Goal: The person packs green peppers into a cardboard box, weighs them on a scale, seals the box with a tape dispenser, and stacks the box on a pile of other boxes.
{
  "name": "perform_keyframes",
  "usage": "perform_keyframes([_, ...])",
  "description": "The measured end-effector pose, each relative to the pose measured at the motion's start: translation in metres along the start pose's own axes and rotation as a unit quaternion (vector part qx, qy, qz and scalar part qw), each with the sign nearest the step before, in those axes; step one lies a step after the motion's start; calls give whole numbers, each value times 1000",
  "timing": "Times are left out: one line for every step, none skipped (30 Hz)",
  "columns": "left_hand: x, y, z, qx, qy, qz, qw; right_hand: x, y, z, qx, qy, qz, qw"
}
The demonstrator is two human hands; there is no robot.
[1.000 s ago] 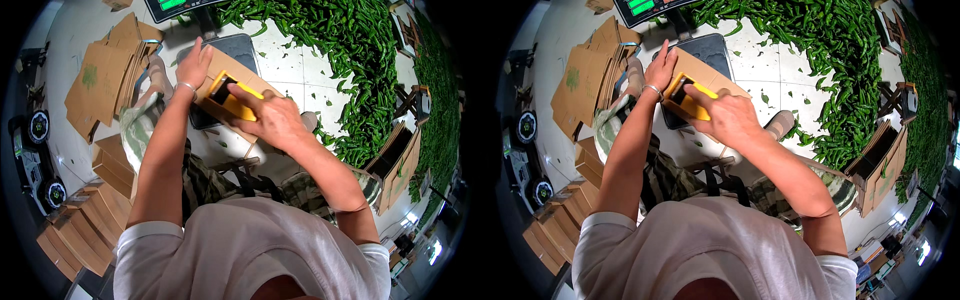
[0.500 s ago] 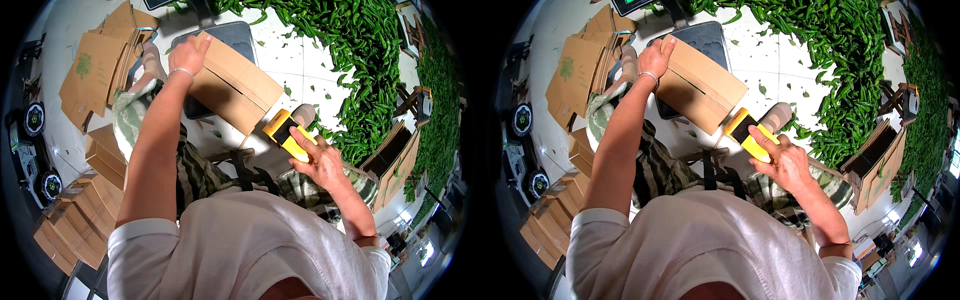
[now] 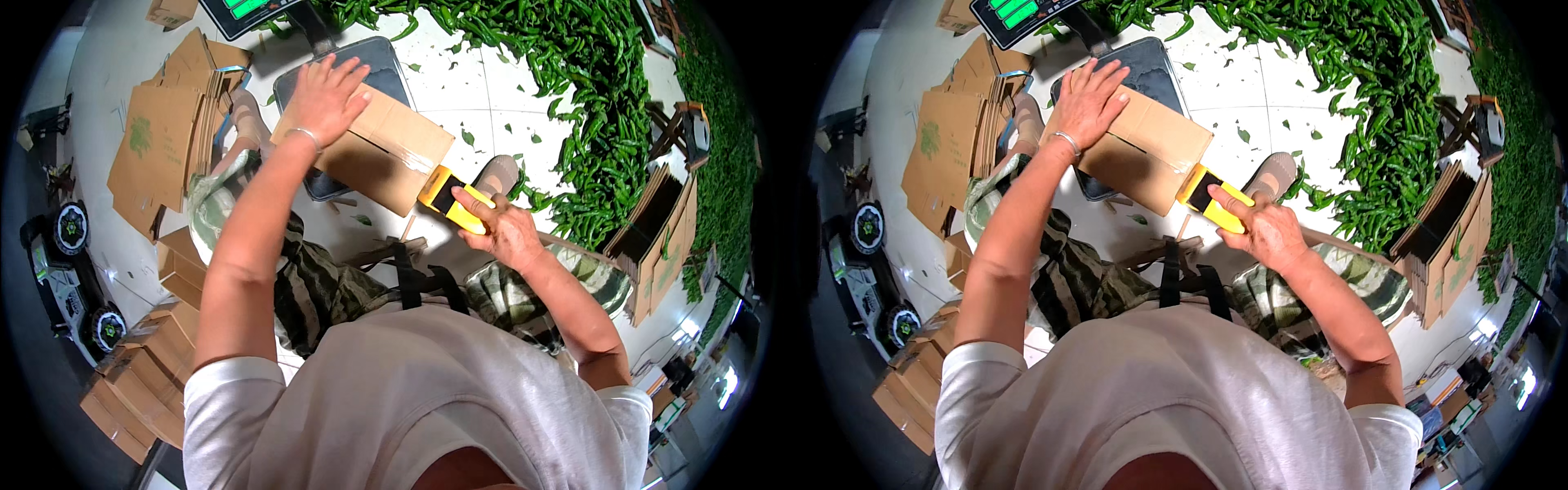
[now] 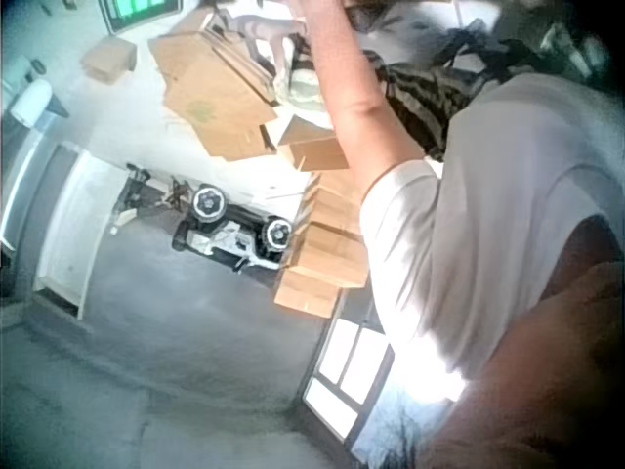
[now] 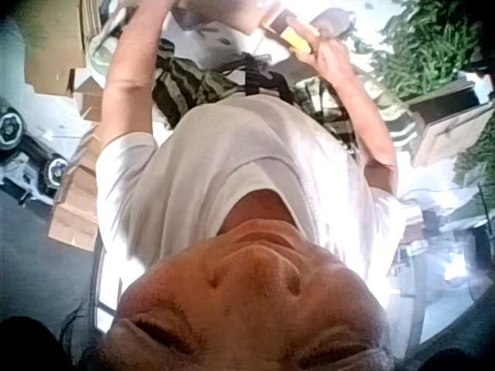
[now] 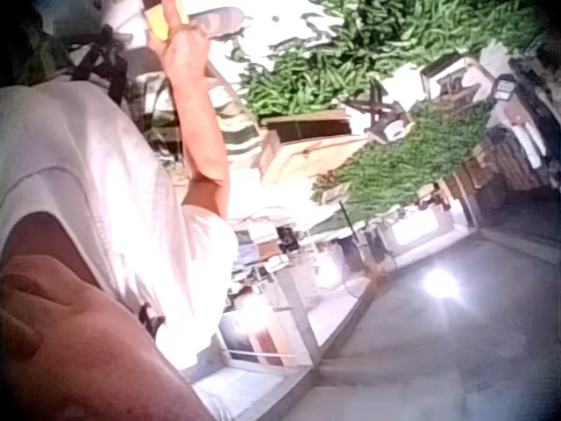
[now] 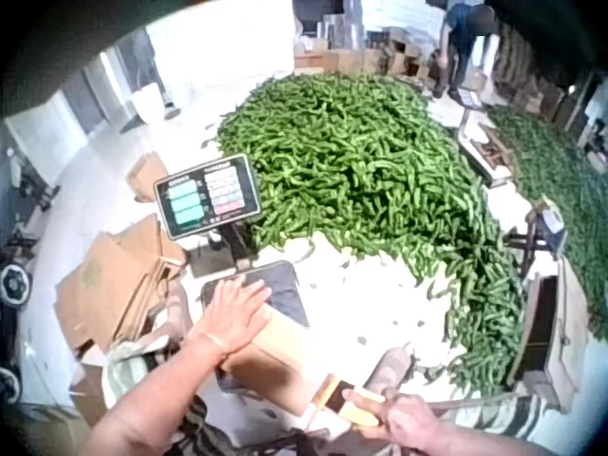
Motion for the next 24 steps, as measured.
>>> perform_keyframes([-8, 2, -3, -8, 34, 17, 999, -1, 0, -3, 10, -4, -11, 1000])
perform_keyframes([-18, 3, -2, -5, 34, 9, 999, -3, -1, -5, 7, -9, -17, 1000])
perform_keyframes([-27, 4, -1, 19, 72, 8, 997, -5, 0, -7, 7, -6, -20, 1000])
perform_keyframes([-31, 4, -1, 42, 112, 10, 993, -7, 0, -8, 7, -1, -20, 1000])
perform_keyframes([-31, 4, -4, 33, 111, 12, 993, -8, -1, -11, -3, 1, -18, 1000])
perform_keyframes([-30, 2, -3, 35, 111, 8, 993, -8, -2, -11, -4, -1, -22, 1000])
perform_keyframes([-29, 1, -4, 27, 108, 6, 994, -8, -3, -11, -21, 1, -13, 1000])
perform_keyframes([-28, 0, -3, 20, 104, 5, 994, -6, -5, -10, -38, 3, -4, 999])
perform_keyframes([-23, -4, -6, 37, 105, 11, 994, -4, -9, -10, -28, 2, -10, 1000])
perform_keyframes([-15, -6, -6, 41, 104, 11, 994, 0, -14, -12, -27, -2, -10, 1000])
perform_keyframes([-7, -9, -5, 36, 107, 4, 994, 5, -20, -12, -43, 2, -3, 999])
perform_keyframes([0, -10, -3, 31, 111, -2, 993, 10, -26, -13, -60, 5, 4, 998])
perform_keyframes([6, -11, 0, 51, 97, -6, 994, 14, -33, -14, -67, 13, 9, 998])
perform_keyframes([6, -9, 1, 56, 94, -8, 994, 14, -37, -13, -67, 8, 8, 998])
perform_keyframes([1, -6, 3, 45, 75, -25, 996, 15, -41, -10, -58, 2, 9, 998])
perform_keyframes([-5, 0, 6, 35, 55, -39, 997, 16, -44, -8, -46, -3, 14, 999])
perform_keyframes([-15, 7, 8, 28, 49, -41, 998, 16, -44, -8, -46, 0, 10, 999])
perform_keyframes([-19, 9, 9, 32, 50, -42, 997, 15, -44, -11, -44, -3, 7, 999])
perform_keyframes([-21, 9, 14, 21, 61, -34, 997, 14, -44, -11, -56, 14, 23, 998])
perform_keyframes([-21, 7, 16, 10, 71, -26, 997, 13, -45, -11, -69, 31, 38, 996])
perform_keyframes([-19, 5, 16, 11, 73, -25, 997, 11, -46, -12, -67, 32, 38, 997])
perform_keyframes([-17, 5, 14, 5, 98, -31, 995, 10, -46, -15, -73, 33, 44, 996])
perform_keyframes([-17, 5, 13, -1, 123, -37, 992, 10, -44, -16, -78, 34, 50, 995])
perform_keyframes([-19, 3, 11, 2, 127, -37, 991, 9, -41, -16, -74, 33, 47, 996])
Point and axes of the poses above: each hand's wrist, its own y-axis away from the middle knuckle, its own z-axis out of the back of the hand, x = y × z, the point moved 5 cm from there along -y, towards the middle knuckle, and after that the axes turned 7 degrees about z, right-handed, at the moved point
